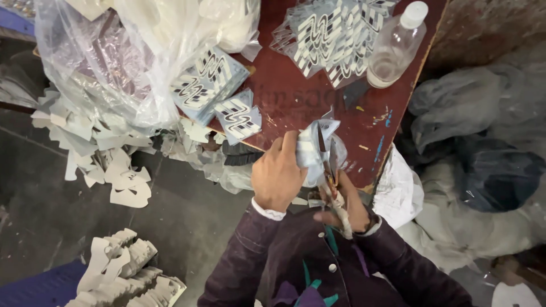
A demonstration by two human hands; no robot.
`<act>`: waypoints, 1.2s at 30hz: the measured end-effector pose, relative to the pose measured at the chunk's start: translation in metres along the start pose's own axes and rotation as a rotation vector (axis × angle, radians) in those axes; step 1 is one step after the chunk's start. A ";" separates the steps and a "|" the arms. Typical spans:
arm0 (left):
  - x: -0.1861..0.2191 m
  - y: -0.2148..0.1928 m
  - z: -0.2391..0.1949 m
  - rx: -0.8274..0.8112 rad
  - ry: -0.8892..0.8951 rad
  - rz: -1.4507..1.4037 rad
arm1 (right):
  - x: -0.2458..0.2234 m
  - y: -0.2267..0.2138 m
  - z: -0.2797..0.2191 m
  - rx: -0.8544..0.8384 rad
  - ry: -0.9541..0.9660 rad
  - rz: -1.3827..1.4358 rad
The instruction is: Sorting and cutting printed labels on a workbench.
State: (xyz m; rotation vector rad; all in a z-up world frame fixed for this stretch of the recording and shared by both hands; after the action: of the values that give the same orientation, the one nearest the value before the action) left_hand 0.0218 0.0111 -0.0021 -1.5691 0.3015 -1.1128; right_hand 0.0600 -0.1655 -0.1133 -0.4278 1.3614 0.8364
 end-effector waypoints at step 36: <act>-0.037 0.004 0.014 0.018 -0.051 0.018 | 0.009 -0.007 -0.025 0.045 0.037 -0.096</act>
State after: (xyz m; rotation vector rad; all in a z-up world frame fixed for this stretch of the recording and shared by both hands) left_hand 0.0147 0.0443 -0.0227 -1.5739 0.2705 -1.0567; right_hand 0.0484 -0.1851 -0.1278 -0.4722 1.3806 0.7206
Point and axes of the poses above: each hand's wrist, its own z-axis towards the middle knuckle, its own y-axis out of the palm, x = y × z, the point moved 2 cm from there along z, towards the middle knuckle, and after that the axes turned 13 degrees about -y, right-handed, at the moved point
